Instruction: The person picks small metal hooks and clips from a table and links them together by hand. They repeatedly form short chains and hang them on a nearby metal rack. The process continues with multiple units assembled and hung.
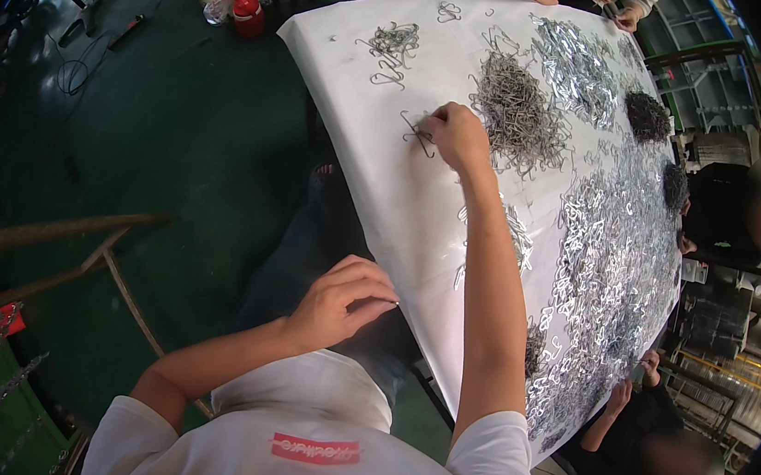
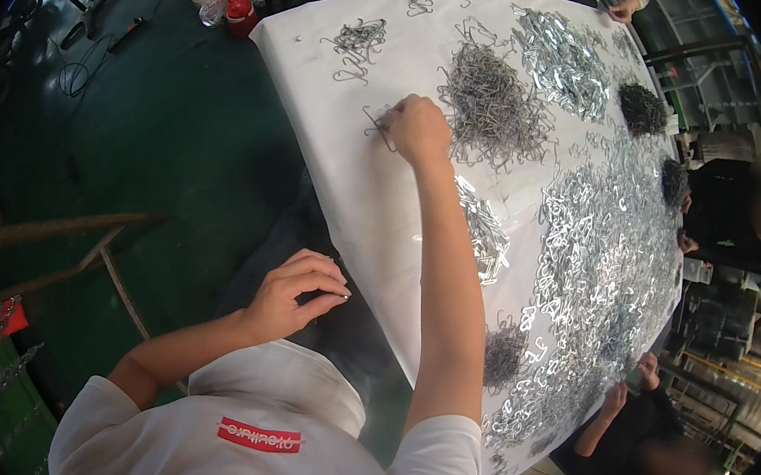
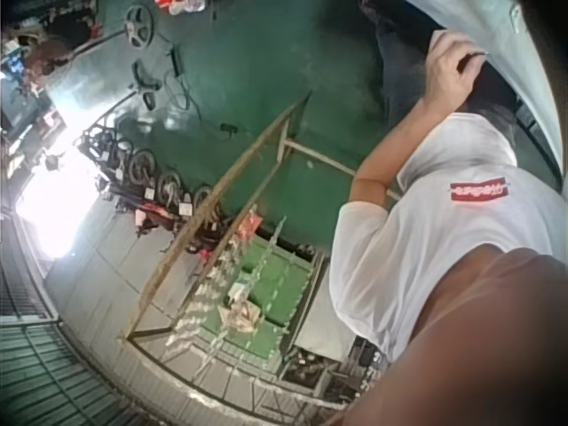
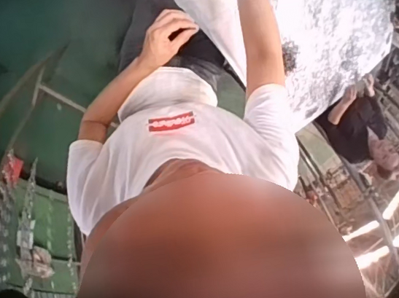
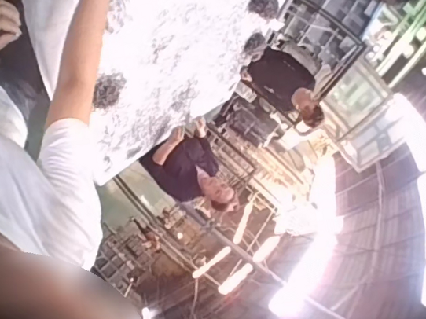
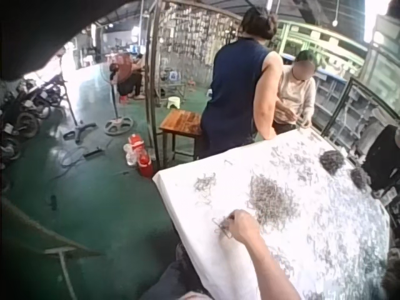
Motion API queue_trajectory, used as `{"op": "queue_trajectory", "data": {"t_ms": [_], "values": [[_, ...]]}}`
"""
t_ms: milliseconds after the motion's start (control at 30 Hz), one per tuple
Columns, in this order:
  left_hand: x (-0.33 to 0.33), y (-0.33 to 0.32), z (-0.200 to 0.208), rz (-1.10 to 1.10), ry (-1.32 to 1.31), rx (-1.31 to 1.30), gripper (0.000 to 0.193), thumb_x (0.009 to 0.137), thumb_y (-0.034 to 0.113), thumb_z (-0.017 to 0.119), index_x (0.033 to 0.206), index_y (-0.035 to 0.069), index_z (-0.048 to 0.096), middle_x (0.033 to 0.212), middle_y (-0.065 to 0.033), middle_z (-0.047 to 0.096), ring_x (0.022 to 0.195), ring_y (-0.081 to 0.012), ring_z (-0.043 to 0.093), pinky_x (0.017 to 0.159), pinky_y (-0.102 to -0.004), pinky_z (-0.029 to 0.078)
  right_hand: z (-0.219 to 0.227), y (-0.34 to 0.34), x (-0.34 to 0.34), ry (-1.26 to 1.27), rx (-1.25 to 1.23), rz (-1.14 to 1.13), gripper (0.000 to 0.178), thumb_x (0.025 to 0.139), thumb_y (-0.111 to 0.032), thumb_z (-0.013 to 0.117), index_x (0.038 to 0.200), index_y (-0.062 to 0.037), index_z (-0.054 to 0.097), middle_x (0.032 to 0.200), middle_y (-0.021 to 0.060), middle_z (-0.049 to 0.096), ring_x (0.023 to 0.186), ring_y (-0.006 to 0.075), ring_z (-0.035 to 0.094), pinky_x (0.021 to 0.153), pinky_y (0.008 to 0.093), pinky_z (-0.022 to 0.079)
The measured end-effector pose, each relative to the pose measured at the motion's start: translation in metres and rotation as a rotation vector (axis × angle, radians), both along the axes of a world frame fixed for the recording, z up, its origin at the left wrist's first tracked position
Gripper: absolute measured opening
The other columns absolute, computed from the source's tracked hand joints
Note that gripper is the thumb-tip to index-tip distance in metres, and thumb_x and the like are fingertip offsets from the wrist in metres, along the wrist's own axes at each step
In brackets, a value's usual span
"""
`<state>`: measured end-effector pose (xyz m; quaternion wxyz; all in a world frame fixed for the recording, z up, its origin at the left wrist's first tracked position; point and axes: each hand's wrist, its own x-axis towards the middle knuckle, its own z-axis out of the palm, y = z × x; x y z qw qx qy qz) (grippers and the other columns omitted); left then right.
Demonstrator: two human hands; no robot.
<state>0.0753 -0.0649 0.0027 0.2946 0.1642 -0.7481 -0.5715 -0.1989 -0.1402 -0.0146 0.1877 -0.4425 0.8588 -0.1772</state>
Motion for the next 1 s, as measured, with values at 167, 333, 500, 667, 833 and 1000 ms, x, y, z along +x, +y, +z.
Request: {"op": "queue_trajectory", "data": {"t_ms": [167, 333, 500, 667, 833, 1000], "values": [[0.005, 0.006, -0.004, 0.032, 0.037, -0.066, 0.015, 0.072, -0.002, 0.074, 0.086, 0.004, 0.069, 0.090, -0.0060, 0.065, 0.087, -0.0239, 0.061, 0.073, -0.0332, 0.050, 0.020, 0.077, 0.016, -0.850, -0.320, -0.231, 0.016, 0.092, -0.018, 0.059, 0.092, -0.0026, 0.063, 0.082, 0.0023, 0.062, 0.068, 0.0102, 0.055, 0.062, 0.0239, 0.042], [0.010, 0.016, -0.005, 0.043, 0.038, -0.077, 0.014, 0.074, -0.002, 0.072, 0.087, 0.003, 0.069, 0.090, -0.0077, 0.065, 0.085, -0.0254, 0.061, 0.073, -0.0336, 0.050, 0.041, 0.163, 0.098, -1.143, -0.554, -0.380, 0.013, 0.093, -0.015, 0.060, 0.092, -0.0023, 0.059, 0.083, 0.0035, 0.061, 0.066, 0.0077, 0.054, 0.058, 0.0214, 0.041], [0.016, 0.026, -0.002, 0.066, 0.046, -0.101, 0.016, 0.074, -0.002, 0.072, 0.088, 0.004, 0.069, 0.091, -0.0075, 0.066, 0.084, -0.0248, 0.061, 0.073, -0.0338, 0.050, 0.059, 0.215, 0.178, -1.226, -0.708, -0.523, 0.011, 0.092, -0.012, 0.064, 0.094, -0.0012, 0.060, 0.087, 0.0047, 0.062, 0.064, 0.0072, 0.054, 0.051, 0.0204, 0.039], [0.019, 0.034, 0.004, 0.050, 0.067, -0.128, 0.016, 0.073, -0.002, 0.072, 0.087, 0.004, 0.069, 0.090, -0.0066, 0.066, 0.084, -0.0240, 0.061, 0.073, -0.0335, 0.050, 0.058, 0.227, 0.203, -1.116, -0.753, -0.645, 0.011, 0.091, -0.014, 0.065, 0.095, -0.0042, 0.063, 0.087, -0.0023, 0.060, 0.069, 0.0027, 0.045, 0.059, 0.0181, 0.032], [0.019, 0.037, 0.006, 0.043, 0.082, -0.138, 0.016, 0.074, -0.002, 0.072, 0.088, 0.004, 0.069, 0.091, -0.0066, 0.066, 0.083, -0.0239, 0.061, 0.072, -0.0334, 0.050, 0.055, 0.229, 0.207, -1.074, -0.824, -0.657, 0.009, 0.091, -0.014, 0.066, 0.094, -0.0056, 0.063, 0.088, -0.0034, 0.059, 0.073, 0.0029, 0.046, 0.063, 0.0187, 0.035], [0.011, 0.034, 0.001, 0.037, 0.093, -0.168, 0.017, 0.075, -0.001, 0.072, 0.091, 0.004, 0.070, 0.093, -0.0075, 0.067, 0.084, -0.0252, 0.062, 0.072, -0.0343, 0.050, 0.047, 0.228, 0.211, -0.857, -0.948, -0.566, 0.007, 0.091, -0.009, 0.064, 0.093, -0.0035, 0.060, 0.094, -0.0002, 0.056, 0.080, 0.0068, 0.050, 0.071, 0.0202, 0.040]]}}
